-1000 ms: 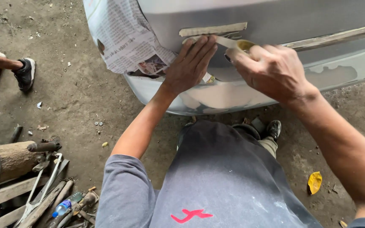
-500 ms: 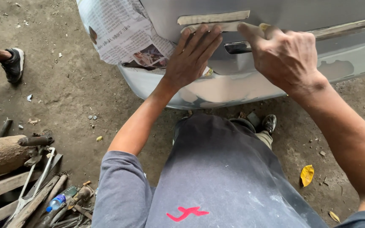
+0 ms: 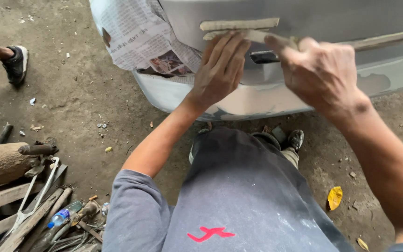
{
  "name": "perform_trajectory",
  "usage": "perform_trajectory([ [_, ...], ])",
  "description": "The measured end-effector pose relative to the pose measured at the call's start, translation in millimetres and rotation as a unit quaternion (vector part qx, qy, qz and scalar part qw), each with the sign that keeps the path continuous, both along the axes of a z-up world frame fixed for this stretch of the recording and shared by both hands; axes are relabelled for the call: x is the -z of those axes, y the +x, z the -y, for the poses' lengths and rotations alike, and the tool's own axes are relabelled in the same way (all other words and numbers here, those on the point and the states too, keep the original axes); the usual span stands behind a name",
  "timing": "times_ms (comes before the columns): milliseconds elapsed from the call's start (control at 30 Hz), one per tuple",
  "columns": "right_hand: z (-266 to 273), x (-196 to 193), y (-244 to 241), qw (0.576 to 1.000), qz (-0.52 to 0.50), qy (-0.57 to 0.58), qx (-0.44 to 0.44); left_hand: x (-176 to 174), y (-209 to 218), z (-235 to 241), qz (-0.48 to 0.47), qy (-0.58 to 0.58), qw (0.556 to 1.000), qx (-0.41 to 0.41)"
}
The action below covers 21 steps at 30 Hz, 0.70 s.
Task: The person applies strips of masking tape to the front bumper of a silver car, smoothing them down by hand. They also adjust a piece of newspaper taped to the bumper to cover a specific area.
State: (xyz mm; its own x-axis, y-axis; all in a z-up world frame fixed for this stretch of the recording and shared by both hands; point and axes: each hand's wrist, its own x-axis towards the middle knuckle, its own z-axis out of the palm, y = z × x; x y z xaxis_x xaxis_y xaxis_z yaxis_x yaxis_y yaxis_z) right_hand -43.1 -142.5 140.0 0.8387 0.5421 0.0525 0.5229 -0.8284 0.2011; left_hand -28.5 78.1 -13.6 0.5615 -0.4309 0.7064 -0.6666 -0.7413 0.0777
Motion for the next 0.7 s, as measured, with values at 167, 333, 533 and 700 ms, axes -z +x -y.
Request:
perform_trajectory([
  [167, 13.8, 18.4, -4.9, 0.998, 0.040, 0.028, -0.036, -9.4, 0.4, -2.3, 0.025, -0.024, 0.998, -0.053],
  [333, 12.6, 10.2, -2.8, 1.000, 0.011, 0.023, -0.018, -15.0, -3.6, -7.9, 0.031, -0.016, 0.997, -0.062],
  [533, 16.0, 12.4, 2.6, 0.999, 0.018, 0.035, -0.023, -10.4, -0.8, -7.6, 0.039, -0.012, 0.996, -0.077],
  [700, 18.1, 17.9, 12.0, 0.997, 0.031, 0.060, -0.038, -10.2, 1.7, -7.7, 0.056, 0.005, 0.996, -0.076],
])
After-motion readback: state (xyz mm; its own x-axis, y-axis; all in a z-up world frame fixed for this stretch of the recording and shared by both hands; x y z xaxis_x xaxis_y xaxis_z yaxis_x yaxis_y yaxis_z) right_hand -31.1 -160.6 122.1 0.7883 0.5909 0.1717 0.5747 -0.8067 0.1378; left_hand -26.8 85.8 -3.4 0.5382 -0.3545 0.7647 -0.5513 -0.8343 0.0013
